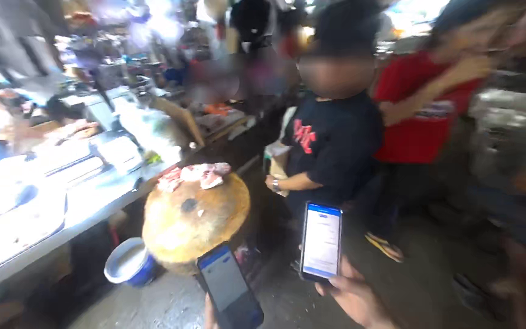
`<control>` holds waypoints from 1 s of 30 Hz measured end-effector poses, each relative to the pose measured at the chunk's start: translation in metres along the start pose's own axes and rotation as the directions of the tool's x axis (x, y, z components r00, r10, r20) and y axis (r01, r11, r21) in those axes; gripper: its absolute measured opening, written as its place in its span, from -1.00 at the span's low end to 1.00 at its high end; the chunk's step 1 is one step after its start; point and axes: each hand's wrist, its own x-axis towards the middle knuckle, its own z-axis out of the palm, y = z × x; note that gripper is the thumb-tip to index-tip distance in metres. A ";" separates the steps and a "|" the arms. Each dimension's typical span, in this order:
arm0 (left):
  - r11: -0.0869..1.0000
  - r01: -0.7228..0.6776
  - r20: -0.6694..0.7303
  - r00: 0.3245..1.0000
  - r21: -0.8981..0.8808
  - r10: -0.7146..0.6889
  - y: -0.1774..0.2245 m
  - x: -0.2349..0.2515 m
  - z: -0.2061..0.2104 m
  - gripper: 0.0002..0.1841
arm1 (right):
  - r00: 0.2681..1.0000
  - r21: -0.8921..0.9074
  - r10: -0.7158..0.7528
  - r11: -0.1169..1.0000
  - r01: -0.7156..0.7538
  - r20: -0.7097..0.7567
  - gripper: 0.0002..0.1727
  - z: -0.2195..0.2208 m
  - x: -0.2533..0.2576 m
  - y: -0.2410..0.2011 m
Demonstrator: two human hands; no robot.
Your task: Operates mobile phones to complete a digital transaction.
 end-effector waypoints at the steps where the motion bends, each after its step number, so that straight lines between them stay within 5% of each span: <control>1: 1.000 -0.022 -0.034 0.999 0.000 0.022 0.000 0.001 0.009 -0.20 | 1.000 0.020 0.024 1.000 -0.024 0.008 -0.07 -0.003 0.005 -0.003; 11: 0.969 -0.246 -0.317 0.917 0.035 0.244 -0.051 -0.063 0.050 -0.23 | 0.930 -0.109 0.286 0.957 -0.267 0.230 -0.04 -0.021 0.043 -0.015; 15: 0.968 -0.220 -0.448 0.859 0.119 0.250 -0.068 -0.093 0.090 -0.27 | 0.858 -0.161 0.387 0.922 -0.352 0.337 -0.01 -0.020 0.038 -0.006; 22: 0.979 -0.170 -0.480 0.854 0.110 0.203 -0.087 -0.124 0.101 -0.25 | 0.815 -0.075 0.438 0.892 -0.445 0.380 -0.05 -0.027 0.048 -0.003; 30: 0.984 -0.167 -0.389 0.904 0.069 0.181 -0.073 -0.084 0.073 -0.26 | 0.841 -0.067 0.421 0.903 -0.424 0.339 -0.07 -0.028 0.061 -0.001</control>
